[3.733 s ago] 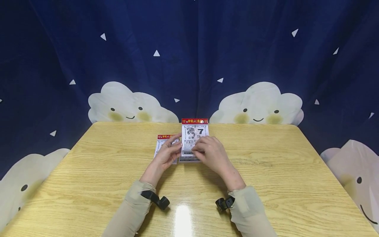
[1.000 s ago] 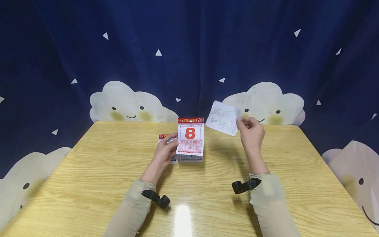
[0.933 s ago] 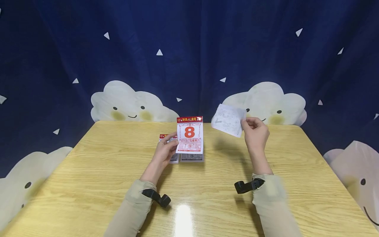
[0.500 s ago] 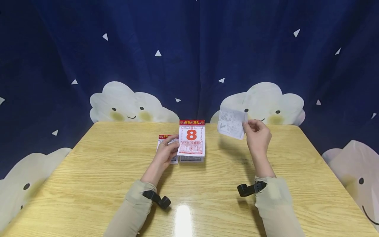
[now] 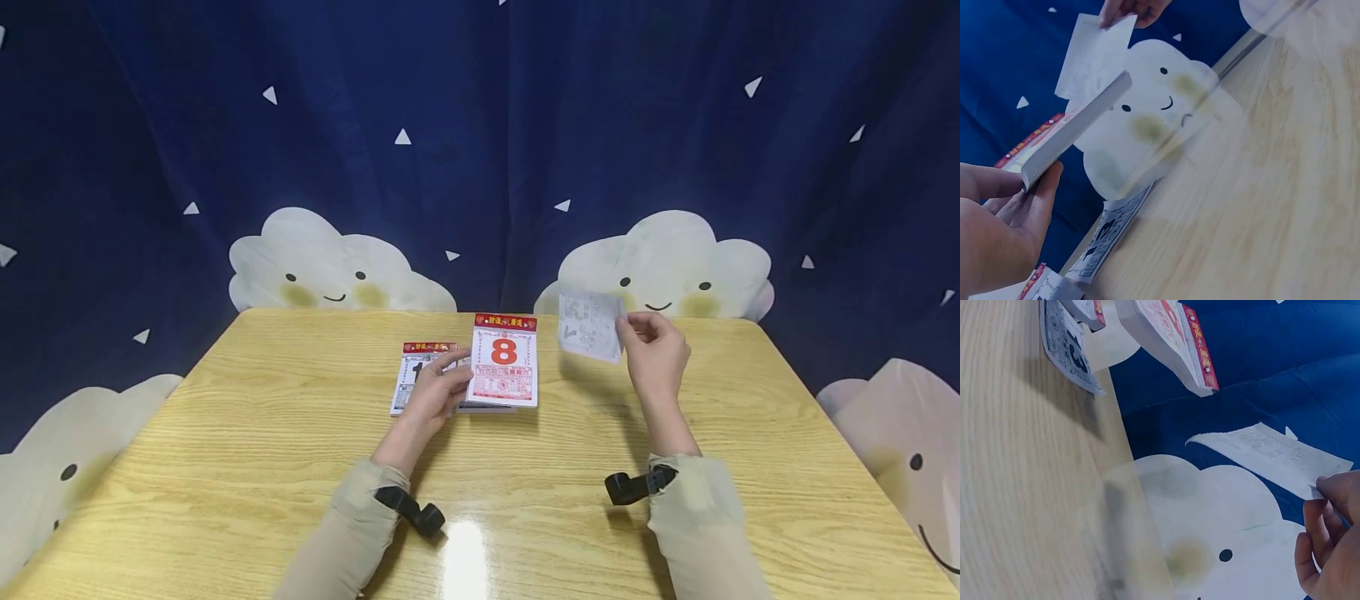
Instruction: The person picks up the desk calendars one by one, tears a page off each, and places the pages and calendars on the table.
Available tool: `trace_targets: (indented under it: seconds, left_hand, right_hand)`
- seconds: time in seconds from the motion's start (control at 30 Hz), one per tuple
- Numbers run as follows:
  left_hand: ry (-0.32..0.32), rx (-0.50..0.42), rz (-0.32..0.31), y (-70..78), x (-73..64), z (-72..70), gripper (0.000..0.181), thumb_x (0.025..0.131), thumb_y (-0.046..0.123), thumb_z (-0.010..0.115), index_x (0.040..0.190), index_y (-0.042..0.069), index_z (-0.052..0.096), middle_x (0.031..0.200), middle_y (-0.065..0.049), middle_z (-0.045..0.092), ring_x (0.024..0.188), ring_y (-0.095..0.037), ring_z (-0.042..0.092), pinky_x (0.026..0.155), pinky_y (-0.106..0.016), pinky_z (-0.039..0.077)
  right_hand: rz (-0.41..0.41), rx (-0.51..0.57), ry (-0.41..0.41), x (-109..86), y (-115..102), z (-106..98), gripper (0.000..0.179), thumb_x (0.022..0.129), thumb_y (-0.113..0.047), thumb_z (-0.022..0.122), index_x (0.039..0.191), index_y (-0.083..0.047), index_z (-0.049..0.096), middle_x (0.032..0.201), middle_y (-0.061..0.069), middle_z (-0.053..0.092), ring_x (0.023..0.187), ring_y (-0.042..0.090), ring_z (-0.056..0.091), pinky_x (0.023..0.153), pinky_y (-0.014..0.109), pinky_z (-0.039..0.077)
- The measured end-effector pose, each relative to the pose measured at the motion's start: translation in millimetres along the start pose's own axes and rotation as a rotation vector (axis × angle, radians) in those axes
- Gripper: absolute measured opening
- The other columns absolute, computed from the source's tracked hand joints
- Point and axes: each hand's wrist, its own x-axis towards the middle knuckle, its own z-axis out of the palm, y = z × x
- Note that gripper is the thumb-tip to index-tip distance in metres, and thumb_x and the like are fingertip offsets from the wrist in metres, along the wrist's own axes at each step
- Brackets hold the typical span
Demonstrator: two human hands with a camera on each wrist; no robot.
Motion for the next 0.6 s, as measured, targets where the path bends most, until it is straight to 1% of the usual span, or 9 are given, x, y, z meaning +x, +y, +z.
trace_targets:
  seconds: [0.17,0.23,0.33,0.37,0.5,0.6]
  left_hand:
    - [-0.011,0.035,-0.005,-4.2,-0.7,4.5,0.043,0.083,-0.003,0.052,0.126,0.001,0.051,0.102,-0.019,0.065,0.069,-0.009,0.063,0.063,-0.024,0.055]
    - [-0.011,0.037,-0.012,-5.6,-0.4,6.3,0.044,0.082,-0.004,0.052,0.125,0.001,0.051,0.103,-0.021,0.065,0.069,-0.009,0.063,0.064,-0.024,0.055]
    - [-0.008,0.046,-0.017,-7.8,-0.5,8.2,0.044,0.081,-0.004,0.052,0.125,0.001,0.052,0.099,-0.018,0.066,0.068,-0.009,0.062,0.066,-0.025,0.055]
    - [-0.012,0.048,-0.02,-6.2,-2.6,9.2,0.043,0.081,-0.004,0.052,0.125,0.0,0.052,0.099,-0.019,0.066,0.068,-0.009,0.062,0.066,-0.026,0.055]
    - [-0.022,0.051,-0.033,-8.7,-3.7,10.8,0.044,0.081,-0.005,0.052,0.125,-0.002,0.051,0.101,-0.023,0.064,0.067,-0.011,0.062,0.066,-0.026,0.055]
    - [-0.023,0.055,-0.039,-12.4,-2.4,11.7,0.045,0.081,-0.006,0.052,0.125,-0.002,0.05,0.104,-0.026,0.063,0.067,-0.012,0.062,0.066,-0.027,0.056]
  right_hand:
    - [-0.008,-0.054,-0.014,-2.7,5.6,2.0,0.029,0.084,-0.027,0.062,0.099,-0.002,0.067,0.076,-0.007,0.058,0.064,-0.004,0.047,0.048,0.009,0.039]
    - [-0.016,-0.069,-0.009,-2.9,7.6,2.8,0.028,0.084,-0.027,0.063,0.097,-0.003,0.067,0.079,-0.002,0.06,0.063,-0.005,0.048,0.05,0.009,0.039]
    - [-0.035,-0.102,-0.006,-2.9,10.3,2.8,0.028,0.084,-0.029,0.062,0.097,-0.005,0.067,0.083,0.003,0.062,0.063,-0.006,0.047,0.052,0.009,0.039]
    - [-0.045,-0.111,-0.003,-2.6,11.4,2.9,0.027,0.085,-0.029,0.062,0.096,-0.005,0.068,0.083,0.004,0.063,0.063,-0.007,0.047,0.052,0.009,0.039]
    - [-0.093,-0.147,0.0,-2.4,14.6,2.7,0.025,0.085,-0.027,0.061,0.096,-0.006,0.068,0.087,0.011,0.066,0.062,-0.009,0.045,0.053,0.009,0.038]
    - [-0.135,-0.163,0.008,-1.4,16.9,1.7,0.023,0.086,-0.025,0.061,0.095,-0.005,0.068,0.087,0.013,0.067,0.061,-0.013,0.043,0.053,0.007,0.037]
